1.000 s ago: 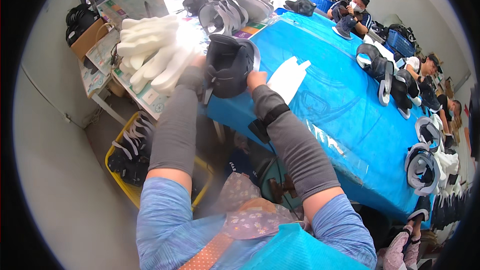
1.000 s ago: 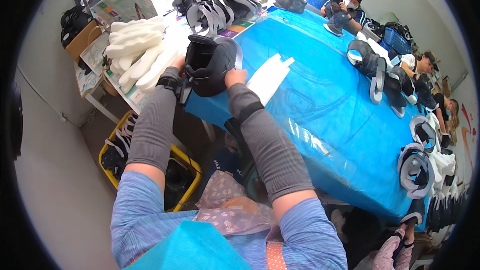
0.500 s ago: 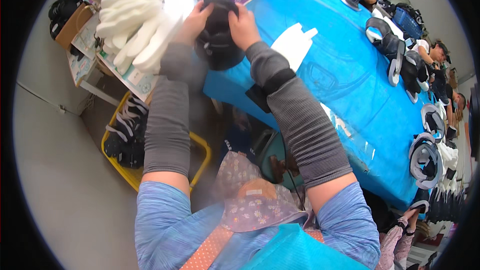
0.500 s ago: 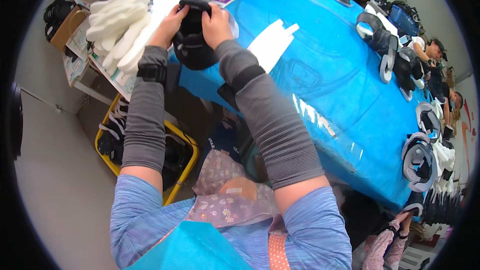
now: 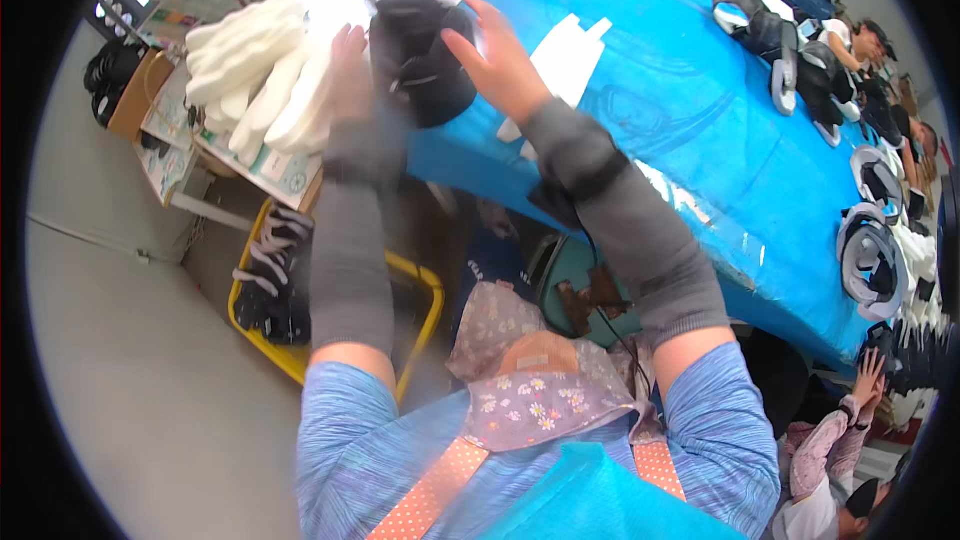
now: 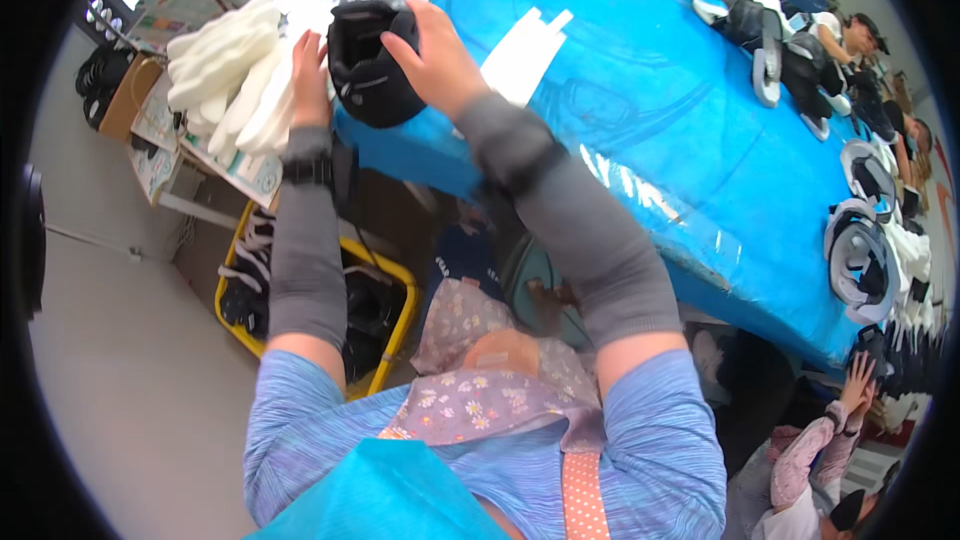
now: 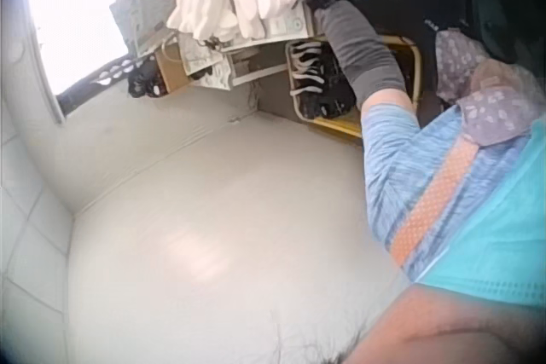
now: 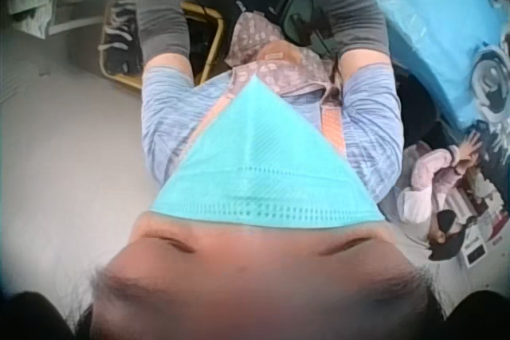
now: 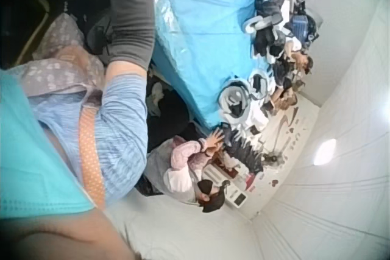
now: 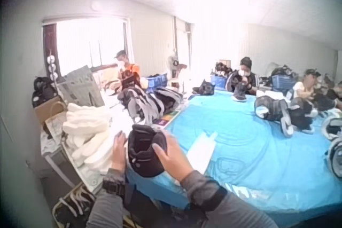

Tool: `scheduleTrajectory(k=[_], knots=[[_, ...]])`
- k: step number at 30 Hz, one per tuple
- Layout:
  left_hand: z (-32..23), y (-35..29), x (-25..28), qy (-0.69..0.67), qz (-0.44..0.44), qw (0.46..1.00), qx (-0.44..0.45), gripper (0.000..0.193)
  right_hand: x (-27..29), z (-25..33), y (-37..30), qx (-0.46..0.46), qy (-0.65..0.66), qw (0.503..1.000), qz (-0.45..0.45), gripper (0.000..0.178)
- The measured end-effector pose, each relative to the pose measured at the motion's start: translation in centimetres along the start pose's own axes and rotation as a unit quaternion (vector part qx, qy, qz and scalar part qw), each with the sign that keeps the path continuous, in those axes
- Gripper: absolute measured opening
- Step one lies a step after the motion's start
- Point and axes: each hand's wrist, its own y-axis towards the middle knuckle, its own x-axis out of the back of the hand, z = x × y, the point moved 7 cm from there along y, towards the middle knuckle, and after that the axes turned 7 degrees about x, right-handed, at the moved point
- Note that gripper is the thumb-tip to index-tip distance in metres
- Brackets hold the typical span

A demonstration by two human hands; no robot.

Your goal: The person handles a black shoe upper, turning it over to check the interior before inserting white foam padding pieces into the heel and side sections.

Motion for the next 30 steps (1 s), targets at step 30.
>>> scheduleTrajectory(k=[30], knots=[[1.5,-16.1,-17.0,0.037,0.162,0.983,-0.076,0.039,18.5,-5.3,-17.1,-0.351,0.109,0.920,-0.134,0.053]])
